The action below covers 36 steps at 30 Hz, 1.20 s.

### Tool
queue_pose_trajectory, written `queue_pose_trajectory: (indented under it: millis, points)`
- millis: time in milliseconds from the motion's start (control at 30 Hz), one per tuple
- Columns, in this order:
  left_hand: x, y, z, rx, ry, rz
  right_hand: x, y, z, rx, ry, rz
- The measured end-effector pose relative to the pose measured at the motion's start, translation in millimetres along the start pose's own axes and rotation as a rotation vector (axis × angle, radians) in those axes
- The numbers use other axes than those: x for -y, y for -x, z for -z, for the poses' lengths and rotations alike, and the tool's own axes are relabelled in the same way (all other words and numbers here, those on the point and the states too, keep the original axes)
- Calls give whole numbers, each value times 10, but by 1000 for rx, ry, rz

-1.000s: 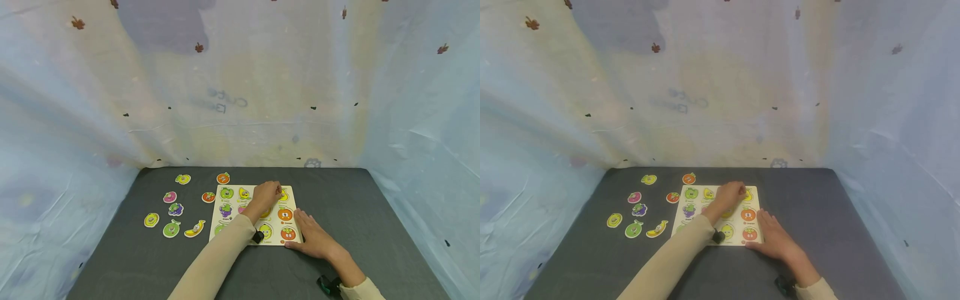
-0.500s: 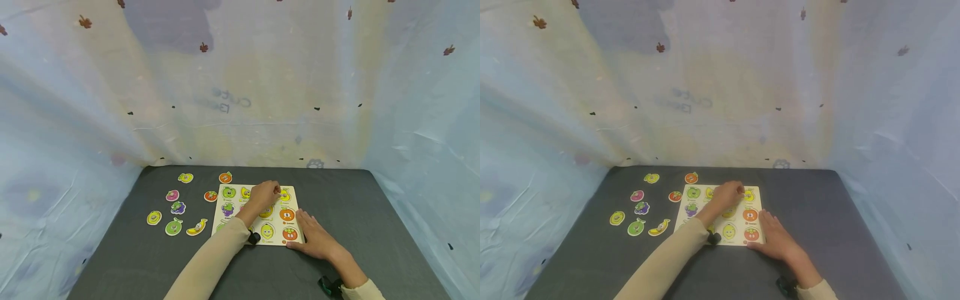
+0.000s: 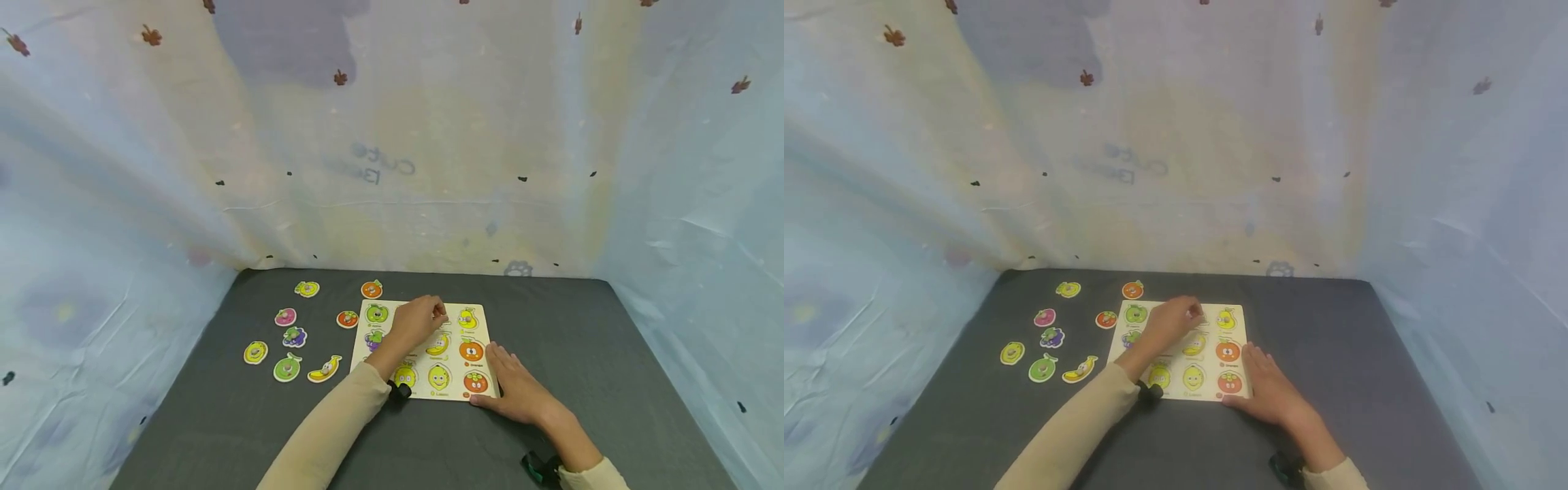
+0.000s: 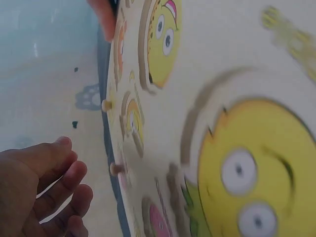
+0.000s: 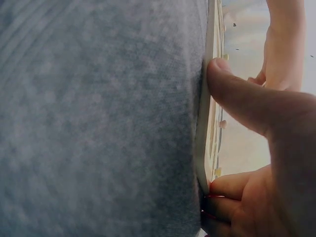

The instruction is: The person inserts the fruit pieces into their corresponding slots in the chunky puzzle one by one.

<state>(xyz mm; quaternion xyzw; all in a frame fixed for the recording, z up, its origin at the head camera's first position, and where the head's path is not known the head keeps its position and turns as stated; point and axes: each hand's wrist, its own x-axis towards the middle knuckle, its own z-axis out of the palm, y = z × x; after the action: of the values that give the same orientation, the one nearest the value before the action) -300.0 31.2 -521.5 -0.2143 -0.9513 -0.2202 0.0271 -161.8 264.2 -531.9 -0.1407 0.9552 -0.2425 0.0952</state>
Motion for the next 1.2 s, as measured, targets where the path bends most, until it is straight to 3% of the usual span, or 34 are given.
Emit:
queue_pose_trajectory:
  millis: [433, 800, 1000, 1200]
  points:
    - [329, 286, 322, -24, 2, 16, 13, 28, -6, -4, -3, 4]
    - [680, 454, 458, -96, -44, 33, 13, 28, -11, -10, 5, 7]
    - [851, 577, 621, -104, 2, 87, 7, 25, -6, -4, 1, 6]
    - [1016, 715, 754, -113, -13, 135, -9, 16, -8, 8, -2, -2]
